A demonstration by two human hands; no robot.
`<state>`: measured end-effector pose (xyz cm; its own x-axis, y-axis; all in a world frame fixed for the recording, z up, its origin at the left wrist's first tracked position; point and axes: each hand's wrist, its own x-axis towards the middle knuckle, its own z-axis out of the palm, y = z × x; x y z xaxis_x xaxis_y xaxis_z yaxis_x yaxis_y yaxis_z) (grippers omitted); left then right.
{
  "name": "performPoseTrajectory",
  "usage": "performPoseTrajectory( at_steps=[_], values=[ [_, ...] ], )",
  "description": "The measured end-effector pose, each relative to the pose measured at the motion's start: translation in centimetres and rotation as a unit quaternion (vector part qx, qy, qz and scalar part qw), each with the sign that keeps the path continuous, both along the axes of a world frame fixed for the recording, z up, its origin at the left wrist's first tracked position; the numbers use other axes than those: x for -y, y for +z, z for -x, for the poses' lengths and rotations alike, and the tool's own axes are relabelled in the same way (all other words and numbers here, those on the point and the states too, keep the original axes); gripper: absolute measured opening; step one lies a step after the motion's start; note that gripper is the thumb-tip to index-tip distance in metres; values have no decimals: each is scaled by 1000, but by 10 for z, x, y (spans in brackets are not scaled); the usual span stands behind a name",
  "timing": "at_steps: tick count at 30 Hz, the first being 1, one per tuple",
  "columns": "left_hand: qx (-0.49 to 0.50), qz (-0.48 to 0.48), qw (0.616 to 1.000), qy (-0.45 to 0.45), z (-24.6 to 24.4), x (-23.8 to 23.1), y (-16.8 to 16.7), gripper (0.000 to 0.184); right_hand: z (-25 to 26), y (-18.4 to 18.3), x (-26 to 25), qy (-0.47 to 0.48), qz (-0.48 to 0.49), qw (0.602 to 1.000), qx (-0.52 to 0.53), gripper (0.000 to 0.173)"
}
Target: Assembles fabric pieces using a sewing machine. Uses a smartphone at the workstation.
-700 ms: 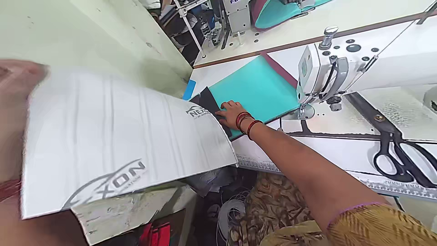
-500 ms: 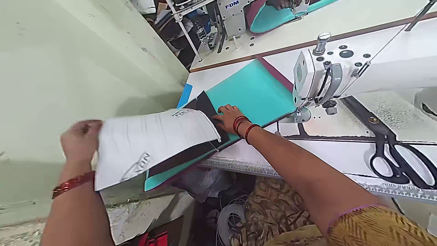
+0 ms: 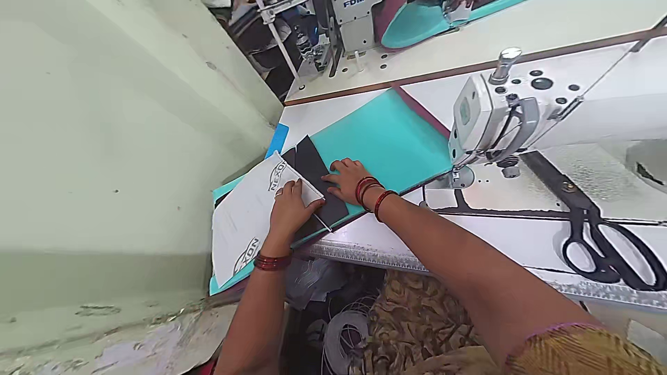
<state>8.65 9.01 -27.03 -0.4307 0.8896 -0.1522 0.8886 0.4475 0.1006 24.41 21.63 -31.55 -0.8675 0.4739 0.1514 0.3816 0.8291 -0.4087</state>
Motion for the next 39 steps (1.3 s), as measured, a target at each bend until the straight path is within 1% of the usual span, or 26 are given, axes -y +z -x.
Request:
performPoseTrajectory(
  at_steps=[1, 2, 4, 6, 7, 9, 10, 12, 13, 15, 16, 17, 19, 21, 24, 27, 28, 32, 34, 35, 37, 38, 39],
  values=[
    [-7, -8, 1000, -9, -4, 2, -6, 86, 1, 0, -1, 3, 1, 1000, 7, 40],
    [-12, -25, 999, -23, -4, 6, -12, 82, 2, 0, -3, 4, 1, 1000, 15, 41],
    [-26, -96, 993, -71, 2, 18, -29, 67, 2, 1, -4, 6, 1, 1000, 19, 41],
    [-62, -160, 979, -111, 6, 30, -40, 53, 2, 1, -1, 4, -2, 1000, 6, 39],
    [-74, -155, 979, -109, 4, 32, -39, 49, 1, 2, 1, 1, -1, 1000, 1, 39],
    [-86, -100, 987, -87, -4, 31, -32, 46, -2, 4, 4, -7, -3, 1000, -5, 38],
    [-82, -78, 991, -78, -6, 30, -28, 47, -3, 4, 4, -9, -2, 1000, -7, 38],
    [-62, -82, 993, -64, -3, 31, -26, 51, -3, 4, 3, -9, -1, 1000, -4, 38],
    [-48, -121, 990, -64, -1, 32, -29, 51, -2, 3, 3, -7, -2, 1000, -3, 39],
    [-21, -219, 972, -85, -4, 38, -39, 49, 0, 1, 1, -3, -2, 1000, -3, 39],
    [-4, -251, 961, -115, -8, 41, -43, 49, 0, 1, 1, -3, 1, 1000, -3, 40],
    [15, -262, 953, -152, -13, 44, -45, 49, -1, 2, 0, -4, 3, 1000, -2, 40],
    [35, -248, 944, -214, -23, 51, -49, 51, -2, 2, 1, -6, 2, 1000, -3, 38],
    [22, -248, 939, -237, -25, 56, -54, 51, -3, 3, 5, -10, 2, 1000, -10, 37],
    [16, -241, 942, -232, -25, 49, -53, 53, -5, 5, 7, -26, -1, 999, -36, 40],
    [15, -224, 950, -218, -30, 39, -49, 53, -9, 7, 9, -21, -13, 998, -53, 52],
    [14, -221, 951, -214, -32, 38, -48, 53, -9, 6, 8, -12, -18, 999, -48, 54],
    [12, -219, 951, -215, -39, 39, -51, 51, -4, 2, 0, 14, -6, 1000, -1, 50],
    [13, -221, 948, -228, -36, 43, -52, 43, -1, 0, -3, 20, -2, 1000, 10, 50],
    [17, -218, 947, -235, -33, 44, -51, 46, 0, -1, -4, 21, 1, 1000, 8, 50],
    [50, -233, 945, -226, -29, 41, -41, 70, -2, -2, -5, 27, 7, 1000, -5, 48],
    [63, -244, 945, -208, -26, 34, -35, 73, -3, -1, -6, 31, 9, 999, -4, 48],
    [63, -253, 948, -183, -22, 24, -28, 70, -3, 0, -7, 36, 8, 999, 0, 49]
  ],
)
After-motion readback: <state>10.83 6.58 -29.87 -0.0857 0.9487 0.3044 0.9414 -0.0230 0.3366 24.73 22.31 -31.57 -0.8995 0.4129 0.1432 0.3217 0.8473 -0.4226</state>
